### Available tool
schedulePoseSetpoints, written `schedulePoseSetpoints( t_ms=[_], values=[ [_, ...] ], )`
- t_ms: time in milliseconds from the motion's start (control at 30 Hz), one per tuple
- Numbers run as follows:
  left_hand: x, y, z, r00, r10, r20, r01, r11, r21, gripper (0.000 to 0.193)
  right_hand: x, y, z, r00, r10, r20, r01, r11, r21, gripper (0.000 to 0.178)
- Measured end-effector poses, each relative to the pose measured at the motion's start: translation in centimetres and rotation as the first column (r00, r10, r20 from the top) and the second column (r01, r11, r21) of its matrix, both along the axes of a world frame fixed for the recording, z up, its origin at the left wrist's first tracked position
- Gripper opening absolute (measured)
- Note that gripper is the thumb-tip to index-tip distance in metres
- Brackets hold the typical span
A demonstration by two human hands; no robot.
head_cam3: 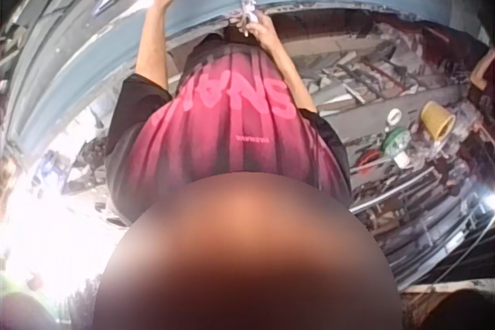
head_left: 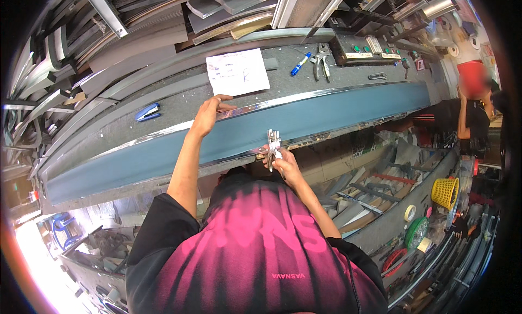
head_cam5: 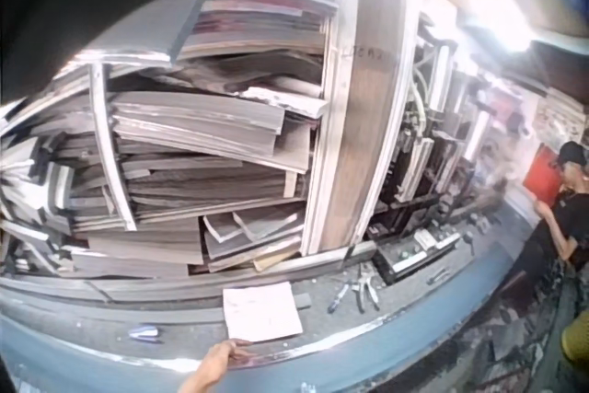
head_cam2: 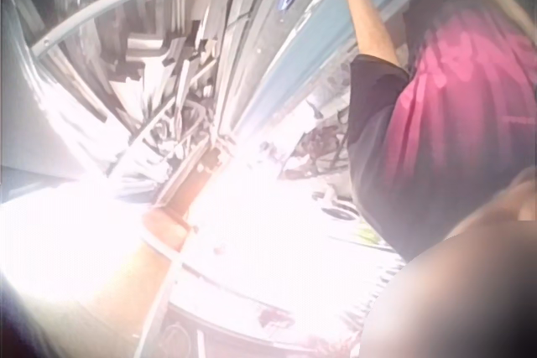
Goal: The person uses a handheld rivet gun to fasten a long metal strip along the edge of a large teal panel on a workbench. They repeatedly position the strip, align the rivet gun, and fire fasteners along the length of the panel. A coworker is visible nearby handling other materials.
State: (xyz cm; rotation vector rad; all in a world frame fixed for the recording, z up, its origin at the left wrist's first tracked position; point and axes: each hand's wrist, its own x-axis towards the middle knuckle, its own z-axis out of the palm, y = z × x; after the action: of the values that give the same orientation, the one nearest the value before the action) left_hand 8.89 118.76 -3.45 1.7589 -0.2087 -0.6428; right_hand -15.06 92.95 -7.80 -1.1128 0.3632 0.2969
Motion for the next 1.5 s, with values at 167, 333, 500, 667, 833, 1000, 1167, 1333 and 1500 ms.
schedulePoseSetpoints(
  t_ms=[167,333,500,667,833,1000,1167,1333,1500],
  values=[
    [-0.2,-0.3,0.3,1.000,-0.013,0.011,0.013,1.000,0.003,0.060,0.1,0.1,-0.3,0.999,-0.010,0.030,0.010,1.000,0.016,0.063],
    [-0.5,-0.5,0.6,0.999,0.003,0.035,-0.003,1.000,-0.006,0.057,-0.2,-0.2,-0.7,1.000,0.013,0.027,-0.013,1.000,0.025,0.069],
    [-0.7,-0.4,0.9,0.998,-0.002,0.057,0.001,1.000,0.013,0.057,-0.1,-0.2,-0.7,0.999,0.028,0.043,-0.028,1.000,-0.002,0.069],
    [-0.6,-0.3,0.9,0.995,-0.024,0.097,0.020,0.999,0.041,0.055,-0.1,-0.2,-0.7,0.999,0.029,0.034,-0.029,0.999,0.013,0.069],
    [-0.5,-0.3,0.6,0.996,-0.009,0.092,0.004,0.999,0.045,0.056,-0.1,-0.2,-0.8,0.999,0.019,0.047,-0.020,1.000,0.014,0.071],
    [-0.5,-0.5,0.8,0.994,-0.010,0.111,0.000,0.996,0.093,0.056,-0.1,-0.4,-0.9,0.997,0.053,0.055,-0.053,0.999,0.001,0.070],
    [-0.5,-0.5,0.9,0.996,0.008,0.085,-0.012,0.999,0.047,0.057,-0.1,-0.1,-1.2,0.999,0.004,0.035,-0.004,1.000,-0.016,0.061],
    [-0.5,-0.5,0.5,0.995,0.004,0.102,-0.009,0.999,0.047,0.058,-0.2,-0.2,-1.4,0.999,0.001,0.042,-0.002,1.000,0.019,0.059],
    [-0.5,-0.6,0.4,0.995,0.017,0.096,-0.024,0.997,0.068,0.057,-0.1,-0.4,-1.2,0.999,0.036,0.037,-0.035,0.999,-0.030,0.059]
  ],
)
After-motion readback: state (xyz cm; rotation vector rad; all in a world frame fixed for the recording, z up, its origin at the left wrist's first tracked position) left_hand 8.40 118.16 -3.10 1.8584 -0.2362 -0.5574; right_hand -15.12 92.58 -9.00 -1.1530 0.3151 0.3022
